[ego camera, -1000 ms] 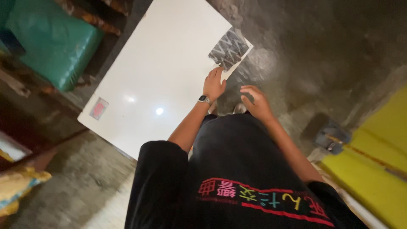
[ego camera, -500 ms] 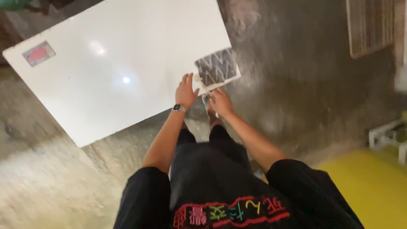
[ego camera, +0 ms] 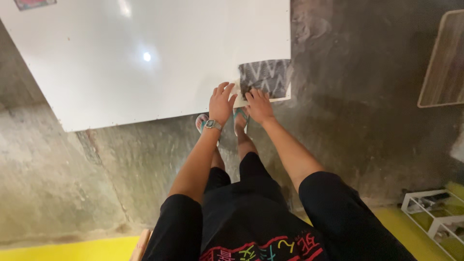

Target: The person wipes a white table surface using a cloth and a spray bottle, applying liquid to the cloth and then rubbing the table in circular motions.

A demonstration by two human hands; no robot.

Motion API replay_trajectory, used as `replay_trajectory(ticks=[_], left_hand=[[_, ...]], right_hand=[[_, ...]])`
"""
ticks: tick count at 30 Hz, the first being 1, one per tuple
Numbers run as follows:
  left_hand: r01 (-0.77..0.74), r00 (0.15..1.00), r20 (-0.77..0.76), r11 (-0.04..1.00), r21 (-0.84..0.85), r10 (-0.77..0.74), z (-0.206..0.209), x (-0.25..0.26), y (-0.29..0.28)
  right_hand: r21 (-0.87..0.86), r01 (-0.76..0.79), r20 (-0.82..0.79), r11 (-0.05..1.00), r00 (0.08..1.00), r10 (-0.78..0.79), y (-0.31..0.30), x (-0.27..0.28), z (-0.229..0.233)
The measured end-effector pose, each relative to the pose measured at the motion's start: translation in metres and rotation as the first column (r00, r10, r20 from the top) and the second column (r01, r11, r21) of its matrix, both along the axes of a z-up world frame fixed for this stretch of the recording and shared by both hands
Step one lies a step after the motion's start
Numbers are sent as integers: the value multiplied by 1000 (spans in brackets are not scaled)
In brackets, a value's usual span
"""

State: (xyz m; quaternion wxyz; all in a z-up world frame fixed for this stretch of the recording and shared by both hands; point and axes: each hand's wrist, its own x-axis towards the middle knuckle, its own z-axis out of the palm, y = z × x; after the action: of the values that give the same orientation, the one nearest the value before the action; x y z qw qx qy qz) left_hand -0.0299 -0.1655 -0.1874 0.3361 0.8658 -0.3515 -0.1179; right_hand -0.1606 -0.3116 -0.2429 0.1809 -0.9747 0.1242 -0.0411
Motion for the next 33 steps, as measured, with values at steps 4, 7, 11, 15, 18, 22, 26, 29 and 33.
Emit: replay_trajectory(ticks=[4,7,11,15,18,22,26,29,33], left_hand=[[-56,998,0,997,-56,56,14,-4,17],[-71,997,-17,992,-103,69,26,-8,35],[-110,993,-50,987,-119,104,35,-16,59],[-166,983,-106,973,-162,150,41,-19,74],[-221,960,-219,955,-196,177,45,-20,81],[-255,921,-371,903,-347,118,47,-16,82],[-334,856,-499,879,-342,131,77,-10,74],[-219,931,-357,903,-369,80,141,0,68],[156,968,-107,879,-450,-227,245,8,86]], right_hand=[[9,-21,-32,1000,999,22,2,6,-5],[-39,-3,-2,999,1000,3,0,13,-12],[-151,-135,-2,979,991,136,-4,17,-17],[-198,-252,-68,947,968,243,-14,20,-25],[39,-90,-121,995,988,94,-19,29,-33],[477,31,62,878,996,-69,-32,28,-21],[794,156,-86,588,986,-146,-27,18,25],[876,237,-241,420,970,-43,-18,15,97],[929,-96,33,357,984,177,14,12,208]])
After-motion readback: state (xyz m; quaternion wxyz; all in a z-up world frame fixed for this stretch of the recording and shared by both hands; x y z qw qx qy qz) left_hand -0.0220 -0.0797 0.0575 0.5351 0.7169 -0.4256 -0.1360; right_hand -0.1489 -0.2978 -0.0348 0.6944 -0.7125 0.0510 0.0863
